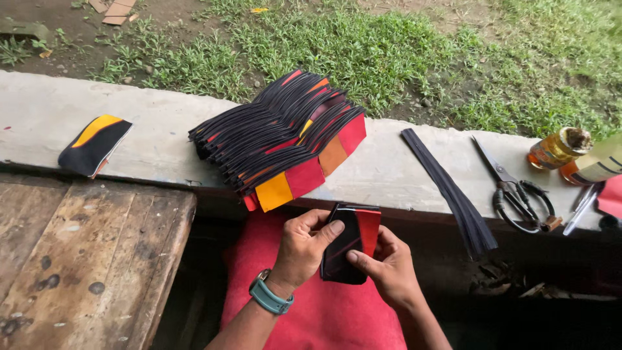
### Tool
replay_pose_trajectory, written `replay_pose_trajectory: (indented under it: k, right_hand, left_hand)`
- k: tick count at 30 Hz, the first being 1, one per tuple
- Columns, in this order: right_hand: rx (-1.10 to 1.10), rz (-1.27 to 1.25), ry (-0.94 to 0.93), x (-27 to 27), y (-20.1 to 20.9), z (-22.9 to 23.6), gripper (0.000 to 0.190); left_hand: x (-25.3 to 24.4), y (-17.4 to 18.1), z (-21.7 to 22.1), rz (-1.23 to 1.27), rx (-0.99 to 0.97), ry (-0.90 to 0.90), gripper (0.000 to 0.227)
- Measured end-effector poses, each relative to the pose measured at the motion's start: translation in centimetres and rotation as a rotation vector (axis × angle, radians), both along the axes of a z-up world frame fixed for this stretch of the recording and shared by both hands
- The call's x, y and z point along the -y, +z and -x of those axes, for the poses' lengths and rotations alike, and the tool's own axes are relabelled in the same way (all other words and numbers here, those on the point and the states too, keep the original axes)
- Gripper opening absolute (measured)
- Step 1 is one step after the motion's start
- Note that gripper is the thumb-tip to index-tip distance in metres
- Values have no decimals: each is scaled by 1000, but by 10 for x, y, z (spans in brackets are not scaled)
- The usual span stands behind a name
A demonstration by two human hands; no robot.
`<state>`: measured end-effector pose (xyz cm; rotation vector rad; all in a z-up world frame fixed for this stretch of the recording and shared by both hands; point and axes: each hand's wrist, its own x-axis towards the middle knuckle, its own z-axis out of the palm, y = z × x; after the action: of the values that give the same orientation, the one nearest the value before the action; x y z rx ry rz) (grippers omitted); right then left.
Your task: The person trims black and yellow leather pieces with shears, folds the edges of the pieces by hand, and sorts them on a workbench next to a stack of multi-colored materials.
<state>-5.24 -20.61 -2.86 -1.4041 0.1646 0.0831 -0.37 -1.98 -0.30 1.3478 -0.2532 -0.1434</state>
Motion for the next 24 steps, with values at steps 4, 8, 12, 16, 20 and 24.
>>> replay_pose_trajectory:
  k: [4,8,12,16,20,24]
  right_hand:
    - [-36,-122,-26,2,-5,-4,39]
    - [29,-166,-77,4,-19,-4,25]
    - [47,-156,-83,2,-26,-7,18]
    - [-123,-272,-135,2,-15,-23,18]
    - [-210,-372,-114,5,-7,-39,21]
    - [-245,-453,-81,8,-1,-47,20]
  left_hand:
    - [-1,0,4,-49,-17,4,19]
    - [-1,-6,8,-55,-21,-3,19]
    - [-1,-13,5,-28,-56,-9,20]
    - [-2,-19,4,39,-282,-148,38]
    - [3,-28,12,126,-292,-226,60]
    - [5,-28,8,171,-321,-262,55]
